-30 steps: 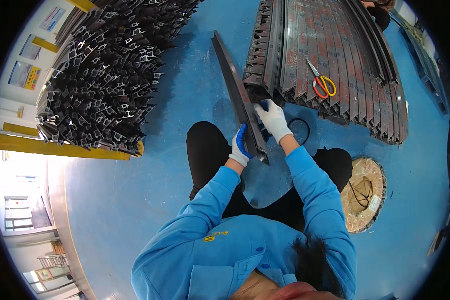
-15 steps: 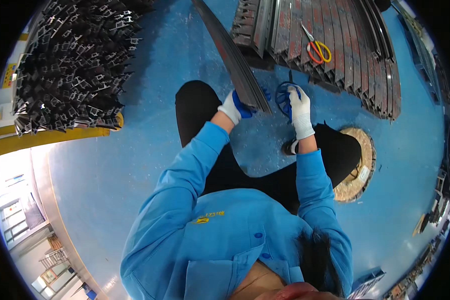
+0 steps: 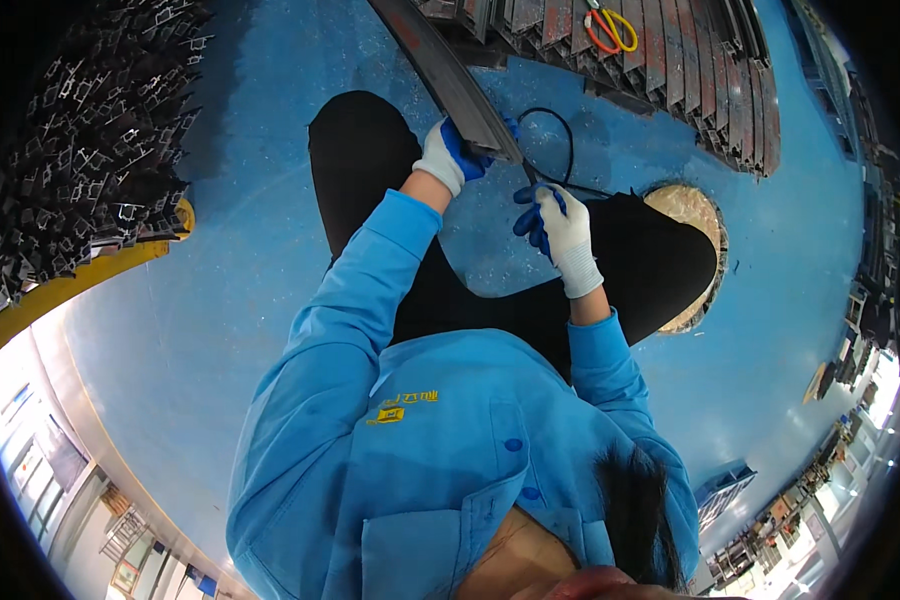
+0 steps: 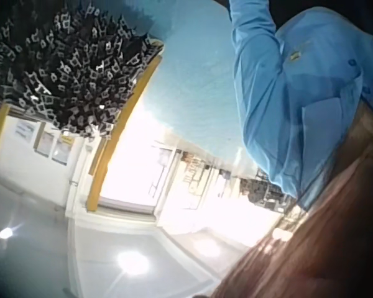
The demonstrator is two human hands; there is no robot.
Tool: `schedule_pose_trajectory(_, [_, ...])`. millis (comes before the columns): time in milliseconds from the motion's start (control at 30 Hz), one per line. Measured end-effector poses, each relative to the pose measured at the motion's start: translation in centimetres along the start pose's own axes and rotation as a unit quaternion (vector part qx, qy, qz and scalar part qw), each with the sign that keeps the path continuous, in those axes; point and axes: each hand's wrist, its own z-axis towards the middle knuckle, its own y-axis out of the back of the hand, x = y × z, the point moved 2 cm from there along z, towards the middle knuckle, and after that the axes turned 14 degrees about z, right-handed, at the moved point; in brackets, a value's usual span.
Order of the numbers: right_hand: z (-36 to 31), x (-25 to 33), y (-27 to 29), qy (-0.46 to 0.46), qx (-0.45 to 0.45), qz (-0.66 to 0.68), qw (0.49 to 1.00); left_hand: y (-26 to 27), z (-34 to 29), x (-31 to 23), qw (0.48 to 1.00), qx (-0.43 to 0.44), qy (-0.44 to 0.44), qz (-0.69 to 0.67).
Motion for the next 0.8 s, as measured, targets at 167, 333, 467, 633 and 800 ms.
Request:
schedule_pose_trajectory(167, [-0.3,0.5,-0.4,-0.018,-0.007,-0.03,0.999,0.4,0.9,0.4,0.999,-0.029,-0.005,0.02])
schedule_pose_trajectory(333, [-0.2,-0.1,-0.1,-0.018,-0.012,-0.061,0.998,1.3,1.4,0.6,0.995,-0.085,-0.005,0.058])
schedule_pose_trajectory(467, [-0.1,-0.7,0.3,-0.007,-0.033,-0.106,0.994,0.8,1.2,0.4,0.988,-0.143,0.015,0.053])
schedule_pose_trajectory(633, [0.1,-1.5,0.7,0.163,-0.075,-0.378,0.908,0.1,0.6,0.4,0.98,-0.19,0.022,0.059])
schedule_pose_trajectory(800, [-0.3,-1.2,0.3,0.191,-0.086,-0.497,0.842,1.4,1.4,0.8,0.982,-0.18,0.002,0.052])
